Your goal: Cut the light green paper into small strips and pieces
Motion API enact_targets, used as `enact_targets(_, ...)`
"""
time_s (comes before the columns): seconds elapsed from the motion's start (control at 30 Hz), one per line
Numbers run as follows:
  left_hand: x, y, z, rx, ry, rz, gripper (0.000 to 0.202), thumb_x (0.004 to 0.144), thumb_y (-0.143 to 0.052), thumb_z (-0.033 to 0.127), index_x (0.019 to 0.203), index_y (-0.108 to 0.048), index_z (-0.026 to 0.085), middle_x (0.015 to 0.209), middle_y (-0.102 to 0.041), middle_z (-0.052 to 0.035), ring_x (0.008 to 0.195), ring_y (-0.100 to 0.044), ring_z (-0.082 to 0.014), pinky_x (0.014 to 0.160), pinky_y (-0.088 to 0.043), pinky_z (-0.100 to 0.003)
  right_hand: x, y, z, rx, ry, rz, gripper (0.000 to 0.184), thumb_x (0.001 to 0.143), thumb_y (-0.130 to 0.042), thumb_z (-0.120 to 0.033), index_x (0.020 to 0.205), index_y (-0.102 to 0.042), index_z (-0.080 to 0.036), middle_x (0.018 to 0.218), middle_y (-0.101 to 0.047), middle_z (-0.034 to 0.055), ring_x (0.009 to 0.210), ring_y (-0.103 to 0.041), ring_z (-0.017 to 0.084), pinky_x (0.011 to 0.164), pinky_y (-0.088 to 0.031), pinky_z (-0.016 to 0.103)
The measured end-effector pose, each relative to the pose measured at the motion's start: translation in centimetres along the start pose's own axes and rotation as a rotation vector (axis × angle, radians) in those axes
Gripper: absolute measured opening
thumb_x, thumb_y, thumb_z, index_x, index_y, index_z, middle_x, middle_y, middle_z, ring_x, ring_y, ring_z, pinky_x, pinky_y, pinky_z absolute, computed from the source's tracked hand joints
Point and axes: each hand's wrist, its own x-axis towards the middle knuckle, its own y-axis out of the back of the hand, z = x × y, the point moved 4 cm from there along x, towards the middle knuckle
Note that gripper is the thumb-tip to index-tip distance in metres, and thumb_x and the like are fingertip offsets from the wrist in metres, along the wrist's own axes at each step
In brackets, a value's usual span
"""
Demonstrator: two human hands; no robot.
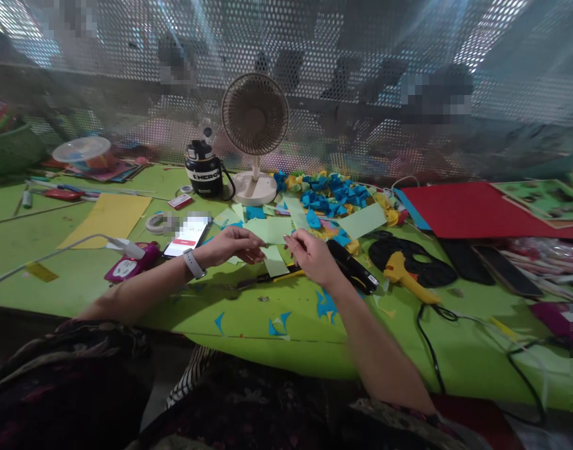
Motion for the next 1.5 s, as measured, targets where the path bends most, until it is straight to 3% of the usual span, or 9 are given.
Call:
enact_targets(0.23,-0.2,-1.2,-0.4,0.042,0.033,-0.045,0.037,0.068,-0.086,0.041,0.070,-0.066,0.009,0.081,-0.076,-0.0148,0.070,-0.074,-0.0179,0.066,-0.060,-0.027,-0.4,-1.8,-0.9,-0.062,0.043,-0.064,0.045,0.088,-0.055,-0.062,0.066,-0.049,-0.023,0.055,-0.050,-0.0041,0.051,-0.046,0.013,0.054,-0.036,0.028)
enact_targets(0.5,0.2,-0.2,-0.5,0.012,0.004,-0.051,0.035,0.069,-0.084,0.037,0.083,-0.071,0.008,0.078,-0.076,-0.0146,0.069,-0.074,-0.0196,0.067,-0.061,-0.029,0.0,-0.1,0.2,-0.010,-0.014,0.005,0.046,0.087,-0.054,-0.066,0.070,-0.049,-0.023,0.057,-0.052,-0.0036,0.049,-0.051,0.014,0.052,-0.040,0.029)
enact_targets(0.63,0.2,-0.1,-0.2,-0.053,-0.038,-0.011,0.040,0.076,-0.078,0.044,0.092,-0.068,0.009,0.086,-0.077,-0.0168,0.079,-0.076,-0.0233,0.065,-0.060,-0.029,-0.1,-0.6,0.1,0.033,-0.018,-0.027,0.047,0.086,-0.055,-0.066,0.071,-0.050,-0.022,0.060,-0.055,-0.0029,0.049,-0.052,0.013,0.052,-0.041,0.028)
enact_targets(0.83,-0.1,-1.0,0.0,0.036,-0.091,0.015,0.037,0.073,-0.083,0.041,0.074,-0.059,0.012,0.072,-0.074,-0.0078,0.076,-0.075,-0.0181,0.064,-0.058,-0.024,-0.3,-2.2,-0.3,0.125,-0.068,-0.107,0.045,0.077,-0.069,-0.062,0.066,-0.053,-0.021,0.060,-0.058,-0.0017,0.052,-0.055,0.013,0.052,-0.043,0.027)
enact_targets(1.03,0.1,-1.1,-0.2,0.058,-0.094,0.004,0.041,0.069,-0.084,0.045,0.075,-0.061,0.011,0.074,-0.075,-0.0090,0.070,-0.073,-0.0160,0.069,-0.060,-0.028,-0.3,-2.2,-0.5,0.162,-0.091,-0.187,0.040,0.077,-0.069,-0.056,0.065,-0.058,-0.019,0.060,-0.063,0.0000,0.051,-0.055,0.012,0.050,-0.046,0.026)
enact_targets(1.17,0.1,-0.8,0.1,0.065,-0.118,0.034,0.044,0.069,-0.084,0.048,0.076,-0.061,0.011,0.076,-0.075,-0.0100,0.071,-0.074,-0.0171,0.071,-0.060,-0.029,-0.1,-1.2,0.3,0.170,-0.106,-0.217,0.031,0.078,-0.066,-0.049,0.076,-0.063,-0.018,0.072,-0.069,0.0028,0.053,-0.058,0.012,0.052,-0.048,0.026)
enact_targets(1.23,0.1,-0.3,0.5,0.050,-0.149,0.098,0.043,0.071,-0.083,0.048,0.076,-0.060,0.012,0.076,-0.075,-0.0094,0.073,-0.074,-0.0174,0.074,-0.060,-0.030,0.1,-0.2,1.0,0.101,-0.117,-0.191,0.026,0.081,-0.063,-0.044,0.083,-0.065,-0.018,0.076,-0.071,0.0037,0.055,-0.060,0.013,0.055,-0.049,0.028)
enact_targets(1.33,0.1,0.6,1.1,0.005,-0.197,0.199,0.040,0.073,-0.081,0.046,0.079,-0.060,0.013,0.077,-0.075,-0.0078,0.078,-0.075,-0.0190,0.076,-0.059,-0.031,0.2,0.9,1.6,-0.234,-0.071,-0.185,0.015,0.082,-0.059,-0.031,0.089,-0.066,-0.019,0.086,-0.072,0.0060,0.072,-0.066,0.019,0.066,-0.050,0.031)
enact_targets(1.5,0.1,1.3,1.1,-0.099,-0.220,0.233,0.035,0.075,-0.080,0.040,0.083,-0.056,0.016,0.085,-0.076,-0.0068,0.081,-0.075,-0.0190,0.068,-0.058,-0.027,-0.4,-0.8,1.9,-0.815,0.060,-0.437,0.031,0.071,-0.063,-0.012,0.103,-0.064,-0.016,0.110,-0.067,0.0151,0.103,-0.062,0.031,0.080,-0.045,0.035)
